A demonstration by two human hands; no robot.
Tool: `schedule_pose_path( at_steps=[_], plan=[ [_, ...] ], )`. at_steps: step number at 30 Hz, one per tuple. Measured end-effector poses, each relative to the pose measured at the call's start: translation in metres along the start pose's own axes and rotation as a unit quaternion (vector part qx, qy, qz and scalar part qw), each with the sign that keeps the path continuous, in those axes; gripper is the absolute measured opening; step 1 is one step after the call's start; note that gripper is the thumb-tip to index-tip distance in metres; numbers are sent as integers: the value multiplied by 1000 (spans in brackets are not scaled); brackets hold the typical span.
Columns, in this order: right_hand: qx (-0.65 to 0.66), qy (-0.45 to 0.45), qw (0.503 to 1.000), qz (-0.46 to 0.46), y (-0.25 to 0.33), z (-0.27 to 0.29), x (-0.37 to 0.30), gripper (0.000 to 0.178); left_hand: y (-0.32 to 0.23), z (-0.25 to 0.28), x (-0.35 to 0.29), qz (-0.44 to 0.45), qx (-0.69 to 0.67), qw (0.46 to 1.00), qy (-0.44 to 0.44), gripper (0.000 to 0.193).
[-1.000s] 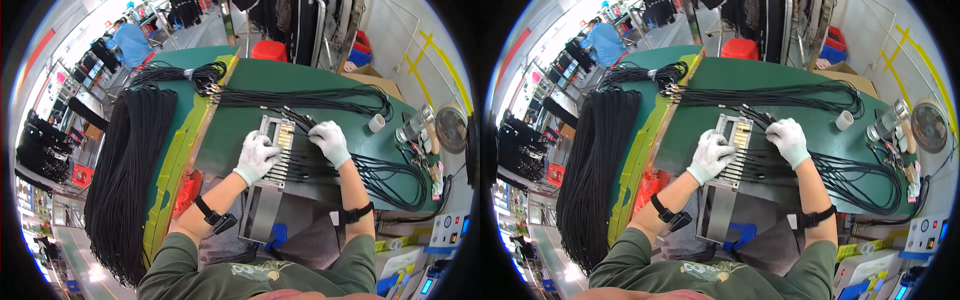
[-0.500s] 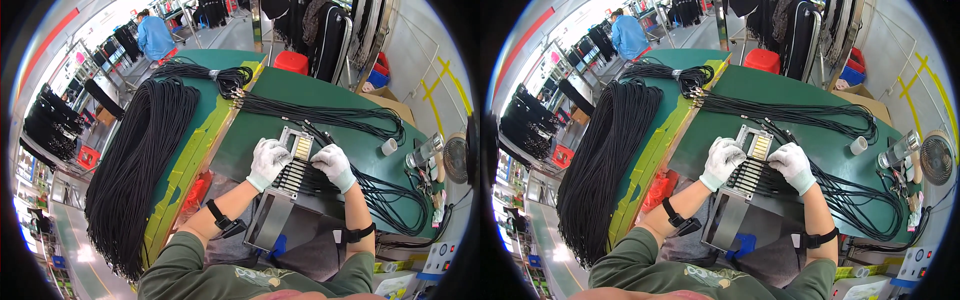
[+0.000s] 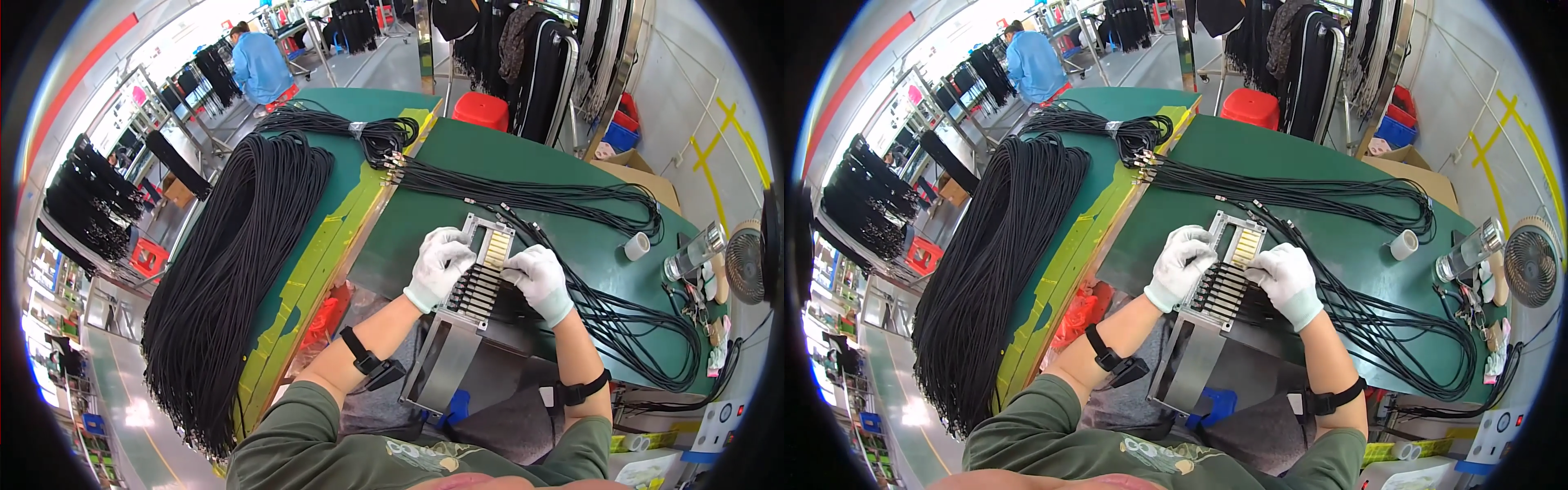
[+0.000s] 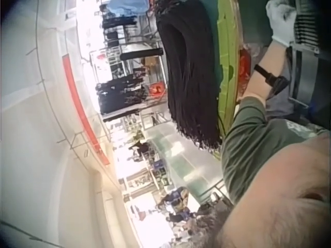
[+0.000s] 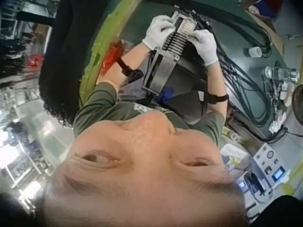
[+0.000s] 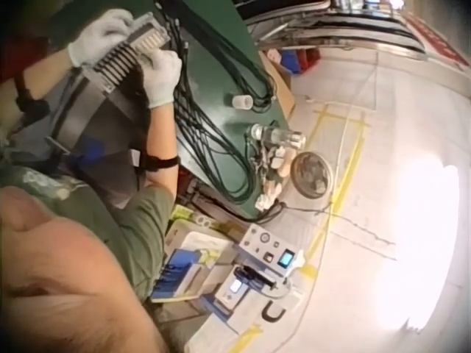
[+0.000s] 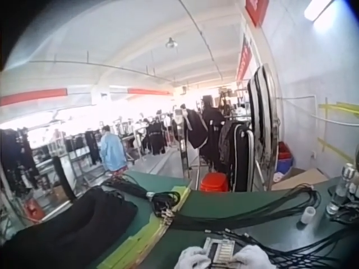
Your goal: The person places cables into a metal fixture by hand, inserts it into a machine, and presses a button. After removing the fixture, the person takes out the cables and gathers a new bundle from a pile to repeat the process.
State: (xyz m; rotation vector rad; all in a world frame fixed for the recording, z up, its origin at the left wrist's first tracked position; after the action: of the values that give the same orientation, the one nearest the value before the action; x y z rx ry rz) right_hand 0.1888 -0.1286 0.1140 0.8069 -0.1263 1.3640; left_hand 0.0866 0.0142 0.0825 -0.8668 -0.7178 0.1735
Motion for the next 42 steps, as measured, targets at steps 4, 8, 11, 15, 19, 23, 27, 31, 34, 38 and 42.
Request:
schedule_pose_path(
  at_steps=[4, 8, 11, 15, 19, 23, 27, 31, 34, 38, 42],
  plan=[
    [-10, 19, 1000, 19, 7, -7, 1, 12, -9, -8, 1, -48, 39, 998, 28, 18],
    [-10, 22, 1000, 20, 16, -19, -2, 14, -18, -17, -2, -88, 53, 993, 57, 17],
    [-75, 23, 996, 31, 12, -15, -3, 14, -2, -9, 2, -5, -36, 999, 24, 15],
    [-114, 10, 990, -80, -24, 1, -6, 12, 10, 8, 5, 37, 33, 998, -33, 15],
    [-4, -21, 997, -69, -23, -4, -7, 16, -3, 16, 7, -52, 155, 983, -80, 23],
    [-109, -17, 994, -7, -14, -3, -10, 14, 21, 10, 7, 25, 156, 986, -52, 13],
    [-148, 12, 988, -27, -21, -3, -10, 15, 39, -2, 6, 62, 157, 986, -1, 17],
    [-141, 39, 989, -33, -22, -7, -9, 13, 44, 0, 2, 64, 149, 987, -16, 21],
    [-154, 56, 985, -52, -27, -9, -12, 13, 48, -3, 2, 67, 168, 984, -9, 23],
    [-154, 65, 985, -39, -25, -11, -12, 11, 42, -2, 3, 68, 163, 984, -16, 21],
    [-166, 58, 984, -7, -17, -14, -9, 8, 40, -10, 1, 98, 128, 987, 21, 19]
  ],
)
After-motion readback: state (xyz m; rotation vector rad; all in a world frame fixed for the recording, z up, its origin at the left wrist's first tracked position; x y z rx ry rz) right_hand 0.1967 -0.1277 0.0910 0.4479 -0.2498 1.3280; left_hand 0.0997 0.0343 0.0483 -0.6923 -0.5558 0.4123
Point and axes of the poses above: each hand's wrist, its own x-axis towards the middle knuckle, its own z-axis out of the back of the hand, y = z × x, the point moved 10 cm from there along x, towards the middle knuckle, and after that the axes turned 5 degrees about z, right-handed, at the moved point
